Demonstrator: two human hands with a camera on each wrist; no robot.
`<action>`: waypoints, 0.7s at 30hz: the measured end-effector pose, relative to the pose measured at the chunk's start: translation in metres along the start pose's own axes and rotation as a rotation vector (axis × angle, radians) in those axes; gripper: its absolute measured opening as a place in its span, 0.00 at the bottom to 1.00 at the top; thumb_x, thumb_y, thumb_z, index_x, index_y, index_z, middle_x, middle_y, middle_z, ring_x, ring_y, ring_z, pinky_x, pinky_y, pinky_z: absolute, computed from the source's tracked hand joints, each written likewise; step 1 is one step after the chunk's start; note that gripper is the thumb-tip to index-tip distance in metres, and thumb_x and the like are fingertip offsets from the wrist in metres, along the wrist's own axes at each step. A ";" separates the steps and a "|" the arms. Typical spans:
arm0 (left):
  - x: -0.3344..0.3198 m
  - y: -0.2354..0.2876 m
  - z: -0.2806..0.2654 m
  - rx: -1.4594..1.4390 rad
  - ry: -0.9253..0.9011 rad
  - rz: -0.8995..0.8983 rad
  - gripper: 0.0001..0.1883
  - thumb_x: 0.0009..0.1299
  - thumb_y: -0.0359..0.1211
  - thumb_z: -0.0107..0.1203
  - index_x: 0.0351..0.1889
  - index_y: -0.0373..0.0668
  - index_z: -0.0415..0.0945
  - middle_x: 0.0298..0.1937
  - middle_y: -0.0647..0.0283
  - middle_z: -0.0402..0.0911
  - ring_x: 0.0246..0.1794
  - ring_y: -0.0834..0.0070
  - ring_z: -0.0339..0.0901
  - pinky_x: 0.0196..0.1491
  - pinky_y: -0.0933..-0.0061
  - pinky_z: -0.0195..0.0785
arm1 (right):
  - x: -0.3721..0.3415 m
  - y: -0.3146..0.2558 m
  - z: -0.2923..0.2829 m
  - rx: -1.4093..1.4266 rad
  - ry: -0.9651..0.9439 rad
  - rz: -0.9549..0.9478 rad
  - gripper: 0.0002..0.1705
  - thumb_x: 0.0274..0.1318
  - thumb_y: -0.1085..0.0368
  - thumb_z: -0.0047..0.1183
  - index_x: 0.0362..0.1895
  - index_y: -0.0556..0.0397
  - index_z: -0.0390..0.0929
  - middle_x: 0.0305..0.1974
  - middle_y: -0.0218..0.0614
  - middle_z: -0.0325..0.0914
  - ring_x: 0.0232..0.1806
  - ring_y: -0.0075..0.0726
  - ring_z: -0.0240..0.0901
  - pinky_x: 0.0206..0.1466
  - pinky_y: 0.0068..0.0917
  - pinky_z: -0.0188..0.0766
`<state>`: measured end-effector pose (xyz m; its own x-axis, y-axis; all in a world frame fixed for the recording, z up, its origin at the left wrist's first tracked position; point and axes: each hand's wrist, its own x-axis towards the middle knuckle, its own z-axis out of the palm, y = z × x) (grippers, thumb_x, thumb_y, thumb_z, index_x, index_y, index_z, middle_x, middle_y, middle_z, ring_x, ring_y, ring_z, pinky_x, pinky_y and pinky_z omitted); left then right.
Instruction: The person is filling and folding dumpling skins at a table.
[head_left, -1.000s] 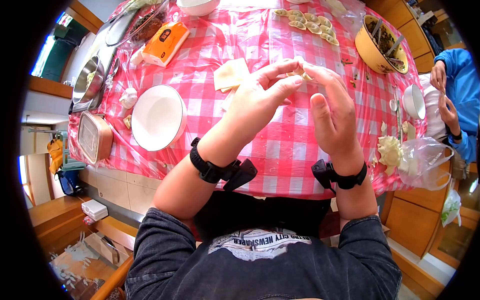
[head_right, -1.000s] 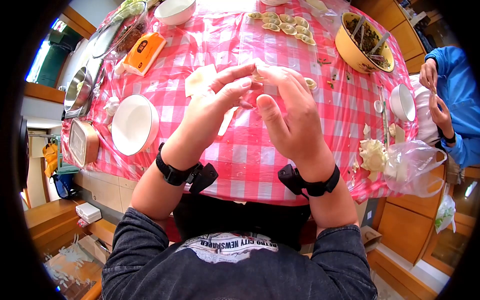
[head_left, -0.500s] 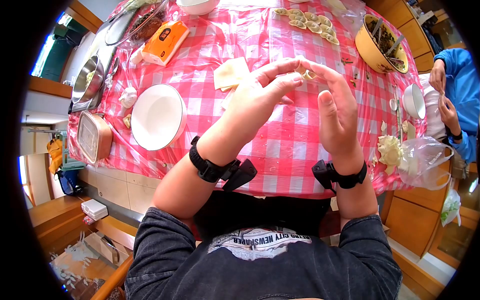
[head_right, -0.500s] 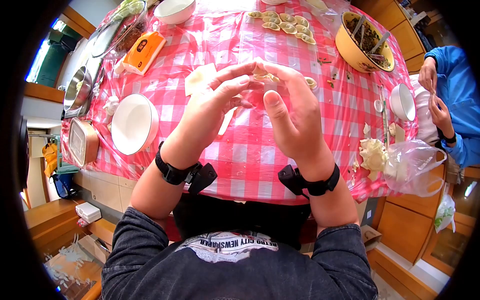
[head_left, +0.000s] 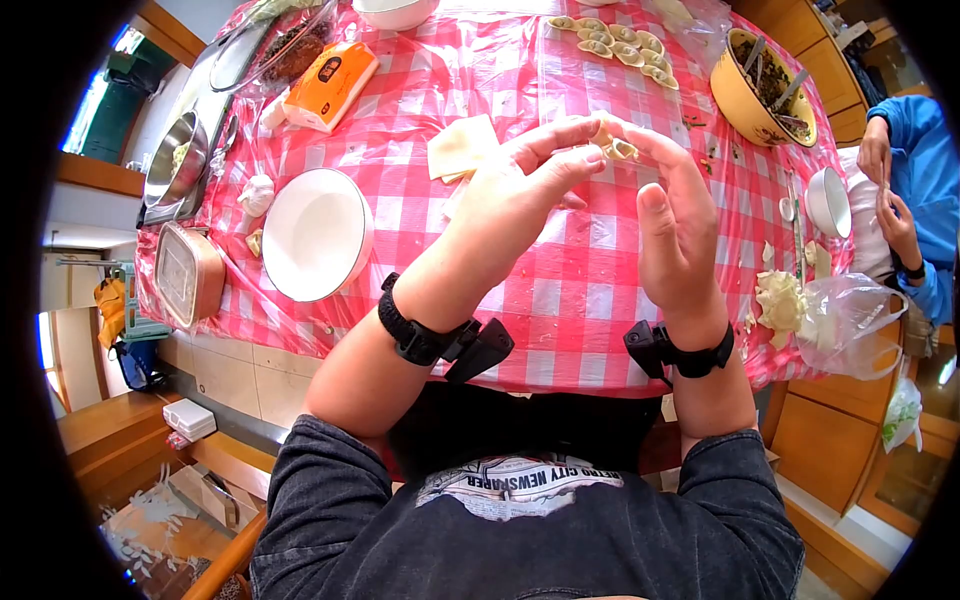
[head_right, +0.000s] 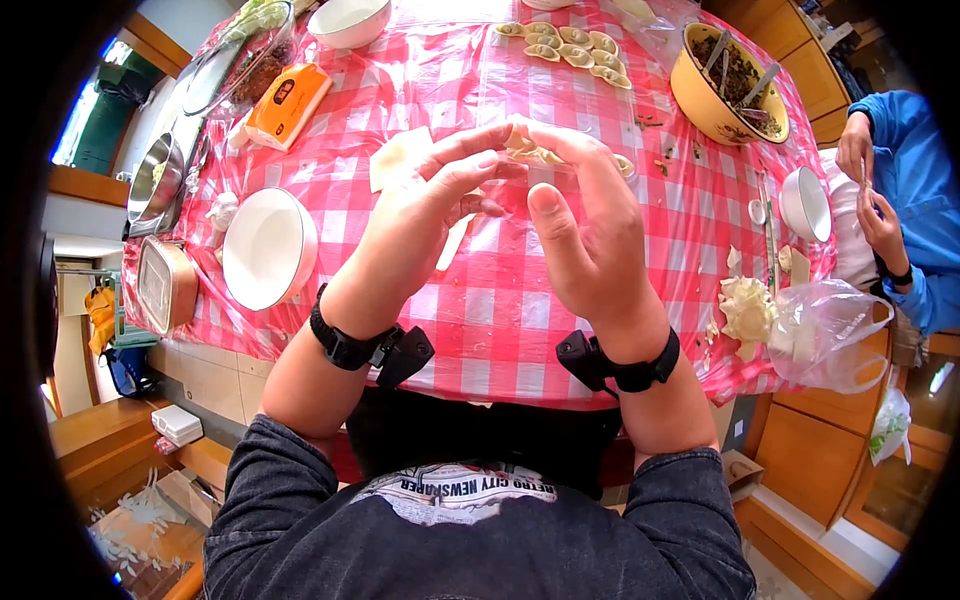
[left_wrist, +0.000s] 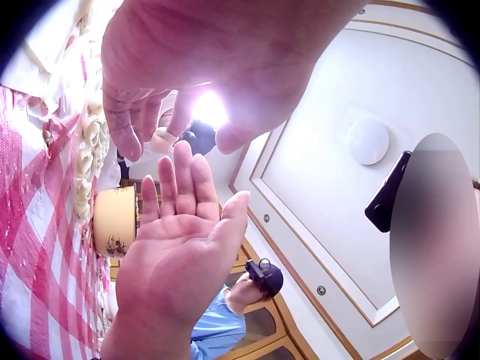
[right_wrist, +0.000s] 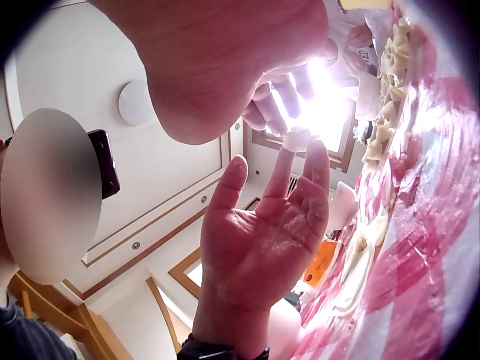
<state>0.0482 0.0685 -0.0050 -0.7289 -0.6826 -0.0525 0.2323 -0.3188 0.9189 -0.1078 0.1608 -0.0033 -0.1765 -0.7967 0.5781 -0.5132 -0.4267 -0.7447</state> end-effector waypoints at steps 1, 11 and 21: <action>0.000 0.000 0.000 0.006 -0.007 0.002 0.23 0.76 0.36 0.51 0.67 0.37 0.71 0.56 0.58 0.81 0.56 0.74 0.80 0.55 0.74 0.72 | 0.000 0.000 0.000 0.016 0.010 0.008 0.25 0.73 0.53 0.47 0.59 0.63 0.73 0.55 0.49 0.77 0.56 0.42 0.77 0.60 0.33 0.72; 0.002 -0.004 -0.002 -0.050 -0.023 0.018 0.23 0.75 0.38 0.57 0.65 0.38 0.74 0.58 0.64 0.81 0.55 0.80 0.78 0.50 0.76 0.74 | 0.004 0.002 -0.002 -0.120 -0.013 -0.079 0.24 0.70 0.53 0.50 0.56 0.63 0.76 0.54 0.50 0.79 0.60 0.50 0.73 0.64 0.39 0.67; 0.001 -0.007 -0.002 -0.014 -0.024 0.058 0.24 0.75 0.38 0.58 0.66 0.37 0.72 0.59 0.63 0.81 0.54 0.80 0.78 0.51 0.77 0.74 | 0.004 0.001 -0.003 -0.121 -0.024 -0.074 0.25 0.70 0.53 0.50 0.56 0.63 0.76 0.54 0.50 0.79 0.61 0.52 0.73 0.65 0.40 0.66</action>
<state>0.0472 0.0686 -0.0122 -0.7294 -0.6840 0.0099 0.2834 -0.2889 0.9145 -0.1114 0.1582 -0.0010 -0.1146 -0.7754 0.6209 -0.6222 -0.4312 -0.6534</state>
